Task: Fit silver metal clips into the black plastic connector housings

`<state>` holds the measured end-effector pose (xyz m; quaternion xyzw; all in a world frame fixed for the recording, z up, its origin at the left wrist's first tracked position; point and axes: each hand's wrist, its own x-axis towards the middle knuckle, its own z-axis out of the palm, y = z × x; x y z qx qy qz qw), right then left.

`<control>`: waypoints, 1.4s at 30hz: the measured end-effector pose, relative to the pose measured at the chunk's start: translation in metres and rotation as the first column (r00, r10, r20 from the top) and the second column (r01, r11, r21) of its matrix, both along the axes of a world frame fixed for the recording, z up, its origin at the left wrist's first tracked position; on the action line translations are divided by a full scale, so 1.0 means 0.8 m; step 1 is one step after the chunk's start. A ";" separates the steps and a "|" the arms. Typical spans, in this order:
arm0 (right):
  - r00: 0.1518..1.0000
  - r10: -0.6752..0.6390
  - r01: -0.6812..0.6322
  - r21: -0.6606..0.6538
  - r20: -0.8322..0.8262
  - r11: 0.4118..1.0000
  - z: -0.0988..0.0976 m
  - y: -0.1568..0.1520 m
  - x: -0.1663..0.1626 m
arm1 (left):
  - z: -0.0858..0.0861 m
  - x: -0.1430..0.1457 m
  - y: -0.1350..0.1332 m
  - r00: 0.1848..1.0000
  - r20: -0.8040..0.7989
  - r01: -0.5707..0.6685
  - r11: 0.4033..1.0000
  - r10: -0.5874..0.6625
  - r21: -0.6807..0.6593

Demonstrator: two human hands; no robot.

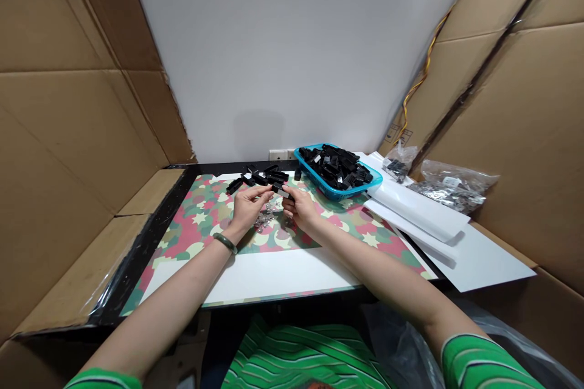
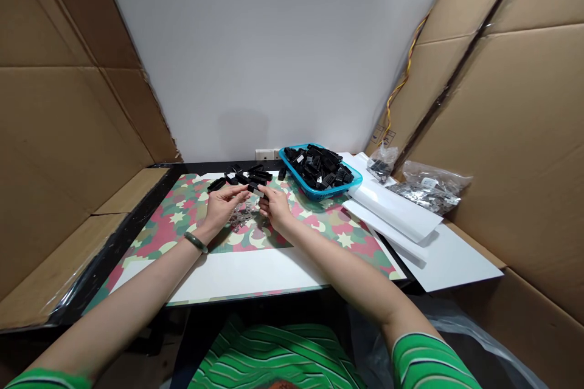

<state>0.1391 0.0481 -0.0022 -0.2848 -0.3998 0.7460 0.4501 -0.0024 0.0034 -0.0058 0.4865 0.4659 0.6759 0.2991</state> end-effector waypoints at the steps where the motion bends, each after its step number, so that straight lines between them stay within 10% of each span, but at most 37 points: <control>1: 1.000 0.026 -0.027 -0.053 -0.018 0.998 0.000 0.000 -0.001 | 0.001 0.000 -0.001 1.000 -0.023 -0.021 0.999 0.022 0.027; 19: 0.970 0.179 -0.230 -0.376 -0.165 0.897 0.014 -0.011 -0.006 | -0.005 0.001 0.000 0.968 -0.175 -0.154 0.978 0.178 0.140; 34: 0.964 0.170 -0.253 -0.498 -0.206 0.830 0.007 -0.007 -0.005 | -0.005 0.020 0.003 0.901 0.399 -0.071 0.966 0.169 -0.249; 42: 0.944 0.206 -0.309 -0.473 -0.258 0.825 0.011 -0.005 -0.003 | 0.007 0.018 0.002 0.881 0.466 0.019 0.976 0.085 -0.215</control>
